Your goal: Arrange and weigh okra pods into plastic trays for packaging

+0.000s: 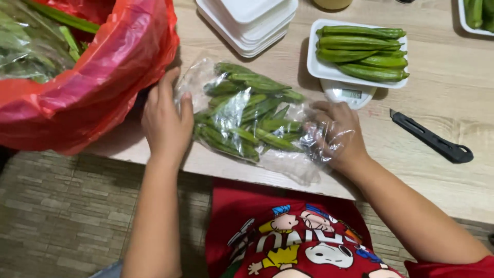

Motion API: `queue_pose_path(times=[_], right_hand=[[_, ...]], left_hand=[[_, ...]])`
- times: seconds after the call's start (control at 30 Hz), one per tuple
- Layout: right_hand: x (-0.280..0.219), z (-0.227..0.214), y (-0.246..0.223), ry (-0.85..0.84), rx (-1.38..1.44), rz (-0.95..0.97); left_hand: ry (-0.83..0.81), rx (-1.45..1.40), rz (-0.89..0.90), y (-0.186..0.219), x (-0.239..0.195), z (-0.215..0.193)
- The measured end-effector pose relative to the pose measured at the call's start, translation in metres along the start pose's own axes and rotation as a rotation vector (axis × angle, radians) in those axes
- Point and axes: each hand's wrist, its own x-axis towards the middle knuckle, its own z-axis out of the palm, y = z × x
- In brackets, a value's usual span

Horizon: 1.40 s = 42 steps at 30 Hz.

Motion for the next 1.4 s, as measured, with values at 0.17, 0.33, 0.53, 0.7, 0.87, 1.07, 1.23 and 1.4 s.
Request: queue_pose_path(times=[0.17,0.33,0.53,0.7,0.87,1.07,1.23,1.4], right_hand=[[0.015,-0.007,-0.019,-0.034,-0.016,0.019],[0.032,-0.008,-0.015,-0.219,0.074,0.162],[0.044,0.032,0.016,-0.105,-0.122,0.172],[0.059,0.023,-0.001,-0.199,-0.43,0.171],[0.054,-0.011,-0.021,-0.136,-0.432,0.122],[0.004,-0.061,-0.028,-0.072,0.053,0.276],[-0.049,-0.084,0.007,0.317,1.007,0.667],[-0.062,-0.087,0.02,0.519,1.337,0.734]], left_hand=[[0.243,-0.095,0.028,-0.016,-0.031,0.023],[0.216,-0.321,-0.037,-0.024,-0.03,0.027],[0.194,-0.371,-0.108,-0.029,-0.026,0.027],[0.189,-0.338,-0.116,-0.035,-0.029,0.03],[0.178,-0.34,-0.138,-0.037,-0.028,0.036],[0.259,-0.379,-0.21,-0.071,-0.029,0.063],[0.304,-0.306,-0.045,-0.077,-0.029,0.052],[0.259,-0.365,-0.095,-0.072,-0.034,0.055]])
